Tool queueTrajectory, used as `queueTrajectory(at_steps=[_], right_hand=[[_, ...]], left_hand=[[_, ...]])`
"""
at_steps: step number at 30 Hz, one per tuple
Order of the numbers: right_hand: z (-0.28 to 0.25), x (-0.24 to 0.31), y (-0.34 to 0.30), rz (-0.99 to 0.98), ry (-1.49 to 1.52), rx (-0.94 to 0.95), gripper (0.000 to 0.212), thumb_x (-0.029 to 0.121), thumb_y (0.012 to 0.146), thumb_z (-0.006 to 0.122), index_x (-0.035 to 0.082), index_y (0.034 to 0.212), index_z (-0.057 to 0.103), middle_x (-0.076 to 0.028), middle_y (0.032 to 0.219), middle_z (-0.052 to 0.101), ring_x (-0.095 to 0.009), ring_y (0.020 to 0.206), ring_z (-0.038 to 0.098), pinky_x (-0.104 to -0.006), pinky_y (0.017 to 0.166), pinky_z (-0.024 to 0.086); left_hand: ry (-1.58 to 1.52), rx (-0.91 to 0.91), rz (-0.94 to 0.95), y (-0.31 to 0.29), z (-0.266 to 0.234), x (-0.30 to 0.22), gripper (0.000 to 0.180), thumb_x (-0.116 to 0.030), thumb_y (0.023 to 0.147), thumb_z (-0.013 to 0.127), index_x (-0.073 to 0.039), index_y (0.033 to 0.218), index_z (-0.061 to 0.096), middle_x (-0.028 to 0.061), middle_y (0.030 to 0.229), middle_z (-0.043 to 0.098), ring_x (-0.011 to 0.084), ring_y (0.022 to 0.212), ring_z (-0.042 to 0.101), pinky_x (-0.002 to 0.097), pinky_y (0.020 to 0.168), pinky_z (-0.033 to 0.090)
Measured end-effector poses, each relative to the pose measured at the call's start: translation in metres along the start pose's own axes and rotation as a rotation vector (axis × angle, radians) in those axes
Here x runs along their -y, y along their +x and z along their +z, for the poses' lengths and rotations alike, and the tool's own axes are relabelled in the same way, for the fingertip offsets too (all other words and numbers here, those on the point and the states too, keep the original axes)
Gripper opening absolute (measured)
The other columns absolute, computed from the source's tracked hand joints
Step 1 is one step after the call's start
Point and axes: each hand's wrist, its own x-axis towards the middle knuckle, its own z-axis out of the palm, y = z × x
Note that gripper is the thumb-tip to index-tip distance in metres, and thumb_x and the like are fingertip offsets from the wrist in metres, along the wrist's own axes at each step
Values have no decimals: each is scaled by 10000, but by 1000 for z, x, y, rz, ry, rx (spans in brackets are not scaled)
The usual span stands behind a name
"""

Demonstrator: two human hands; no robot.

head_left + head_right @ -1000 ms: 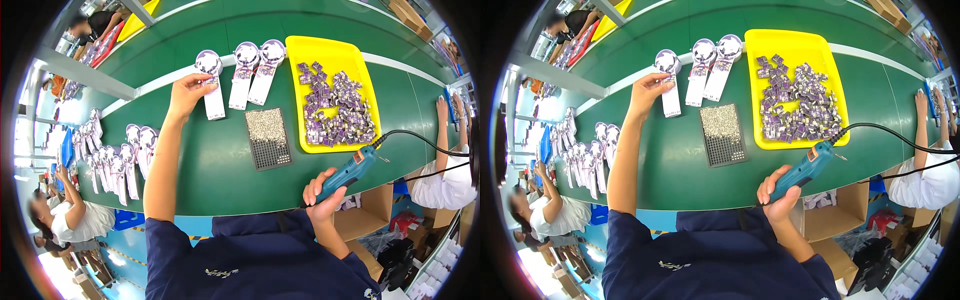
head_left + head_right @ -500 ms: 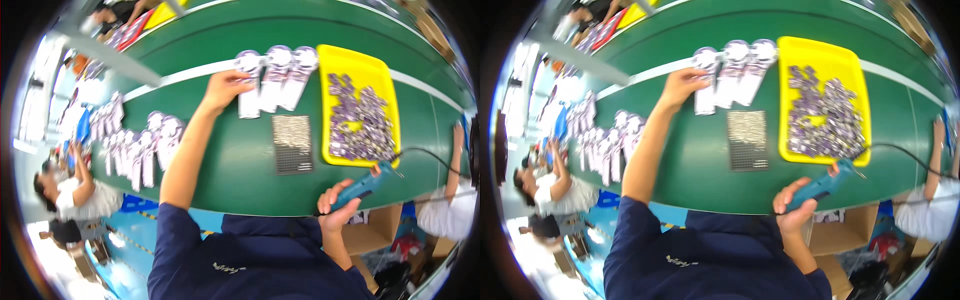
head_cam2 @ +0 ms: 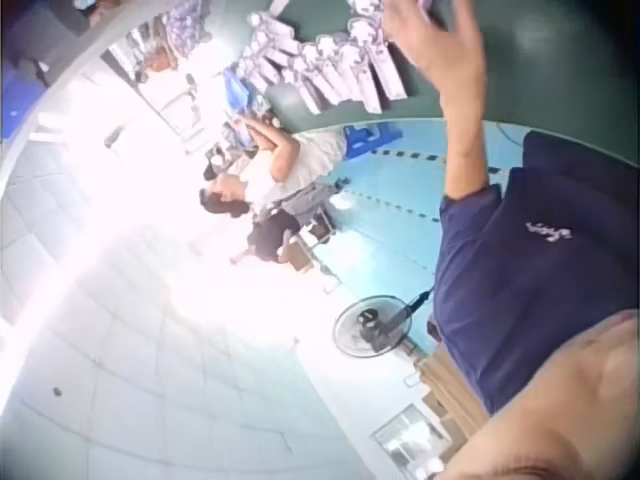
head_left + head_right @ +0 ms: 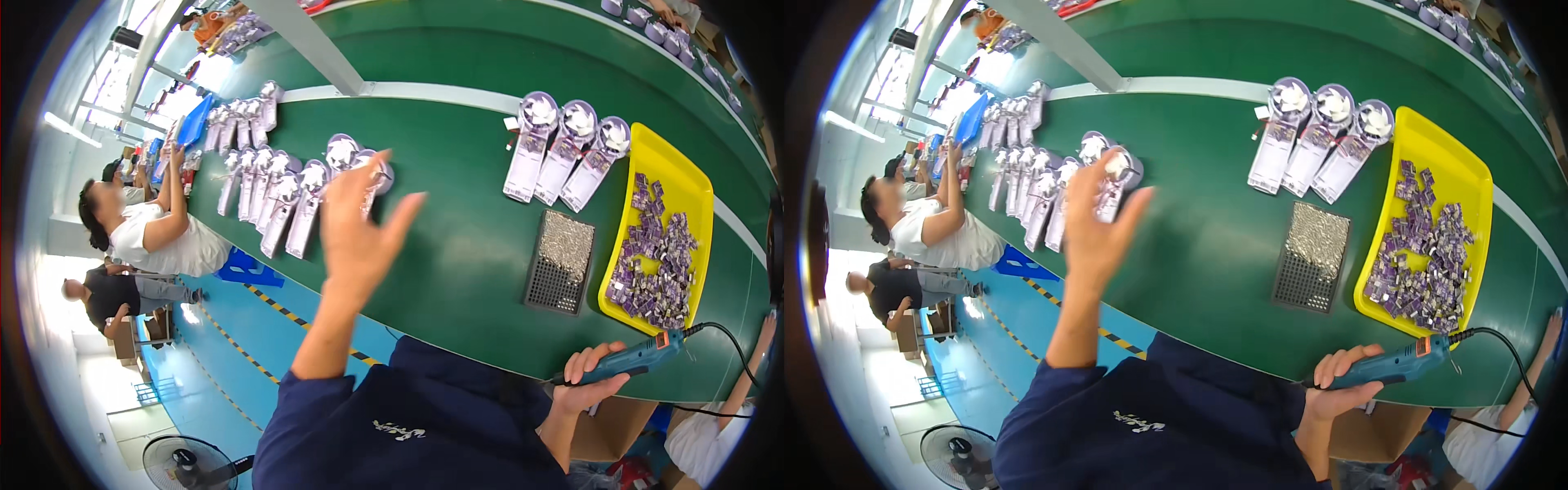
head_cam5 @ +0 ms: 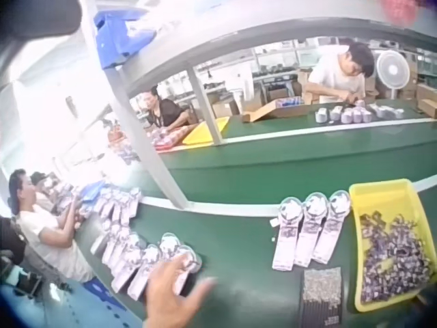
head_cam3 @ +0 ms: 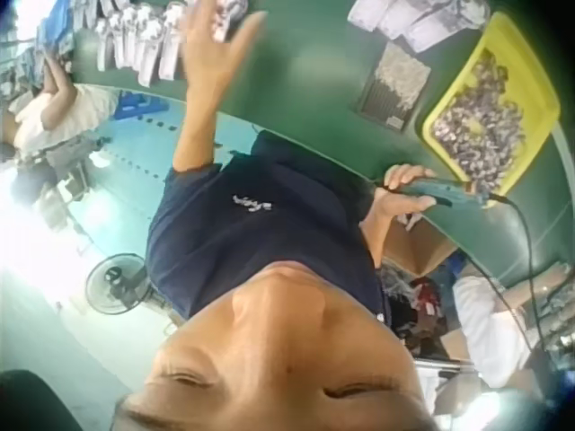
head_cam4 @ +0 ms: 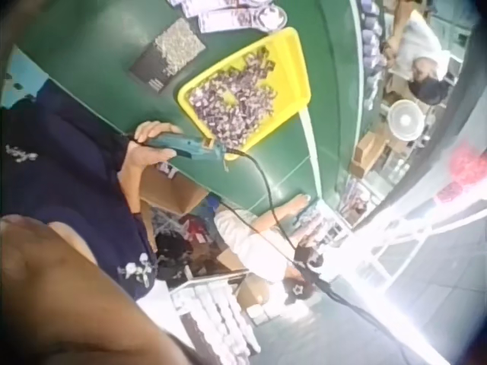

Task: Installing circuit boards and components into portable hand fans using an electric screwdriver.

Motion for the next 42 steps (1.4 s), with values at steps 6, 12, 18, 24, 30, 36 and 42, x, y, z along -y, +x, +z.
queueTrajectory(at_steps=[6, 12, 18, 24, 30, 36, 42], right_hand=[[20, 4, 4, 262, 37, 52, 611, 699, 862, 636, 192, 1180, 514, 22, 697, 481, -110, 453, 386, -269, 419, 332], [33, 72, 84, -82, -679, 65, 327, 146, 916, 684, 24, 1175, 527, -112, 903, 686, -73, 475, 506, -216, 433, 402], [23, 103, 211, -283, -1367, 243, 282, 81, 855, 728, 13, 1116, 647, -44, 1009, 751, -102, 806, 665, -275, 746, 532], [17, 91, 236, -204, -1530, 360, 298, 131, 840, 739, 27, 1111, 669, -43, 982, 750, -143, 925, 698, -304, 863, 526], [15, 107, 238, -174, -1459, 297, 310, 112, 830, 751, 20, 1114, 667, -36, 992, 748, -97, 872, 667, -271, 828, 516], [23, 92, 233, -180, -1474, 433, 338, 117, 817, 792, 13, 1114, 671, -53, 1000, 742, -125, 861, 668, -294, 812, 532], [13, 107, 237, -90, -1436, 307, 271, 153, 852, 783, 41, 1067, 660, -4, 796, 654, -74, 632, 575, -235, 582, 469]], left_hand=[[111, 245, -359, -45, -43, 112, 386, -194, 915, 741, -63, 1269, 659, 75, 917, 670, 163, 790, 594, 305, 713, 483], [-21, 193, -229, -27, -24, 106, 159, -67, 964, 650, -14, 1089, 732, 51, 811, 656, 93, 652, 522, 256, 585, 425], [-104, 260, -23, -34, -10, 60, 109, -12, 932, 640, 29, 1012, 700, 113, 908, 677, 207, 808, 611, 325, 743, 479], [-295, 232, 51, -58, 13, -4, 105, 63, 854, 685, 29, 951, 708, 123, 907, 695, 298, 908, 621, 396, 873, 485], [-305, 247, 222, -66, 26, -23, 189, 93, 781, 724, 8, 949, 717, 110, 878, 686, 298, 852, 602, 374, 765, 493], [-386, 249, 83, -78, 19, -10, 175, 79, 809, 715, 9, 968, 728, 116, 878, 685, 260, 806, 610, 351, 731, 489], [-607, 269, -210, -88, 33, -4, 165, 26, 879, 697, -5, 1036, 738, 126, 917, 702, 206, 814, 662, 287, 729, 509]])
